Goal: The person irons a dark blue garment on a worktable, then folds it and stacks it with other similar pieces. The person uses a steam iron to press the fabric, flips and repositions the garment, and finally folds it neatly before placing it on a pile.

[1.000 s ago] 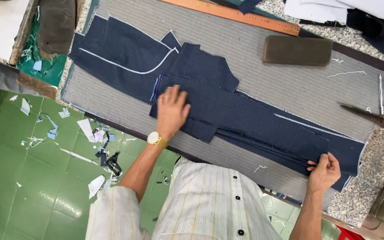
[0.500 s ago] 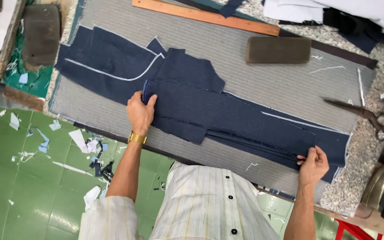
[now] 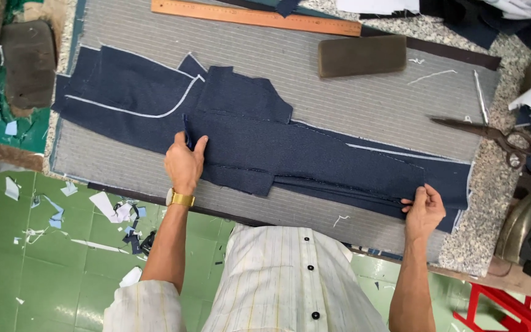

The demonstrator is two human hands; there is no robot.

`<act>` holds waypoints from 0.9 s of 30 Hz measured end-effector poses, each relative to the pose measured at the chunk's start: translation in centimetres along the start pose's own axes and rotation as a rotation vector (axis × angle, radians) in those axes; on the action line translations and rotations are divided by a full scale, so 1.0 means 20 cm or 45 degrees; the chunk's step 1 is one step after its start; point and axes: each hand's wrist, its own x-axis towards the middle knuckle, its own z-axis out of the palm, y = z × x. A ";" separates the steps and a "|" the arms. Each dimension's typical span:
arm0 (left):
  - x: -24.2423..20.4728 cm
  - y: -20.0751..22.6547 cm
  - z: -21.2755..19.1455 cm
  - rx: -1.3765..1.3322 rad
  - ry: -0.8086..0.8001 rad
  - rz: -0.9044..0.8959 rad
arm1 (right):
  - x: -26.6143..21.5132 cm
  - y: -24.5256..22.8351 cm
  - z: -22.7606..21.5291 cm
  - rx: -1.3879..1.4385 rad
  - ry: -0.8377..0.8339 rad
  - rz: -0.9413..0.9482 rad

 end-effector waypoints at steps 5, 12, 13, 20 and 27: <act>0.01 0.00 0.05 -0.077 -0.133 -0.173 | -0.01 -0.02 0.00 0.004 0.008 0.009; -0.02 0.07 0.01 -0.192 -0.005 -0.028 | -0.02 -0.07 0.03 -0.125 0.039 -0.060; -0.03 0.09 -0.01 -0.267 -0.042 -0.080 | -0.02 -0.09 0.05 -0.274 0.066 -0.134; -0.01 -0.02 0.13 -0.309 -0.080 -0.183 | -0.01 -0.11 0.03 -1.101 0.092 -0.387; 0.02 -0.02 0.12 -0.358 0.013 -0.122 | 0.07 -0.08 0.02 -1.127 -0.038 0.020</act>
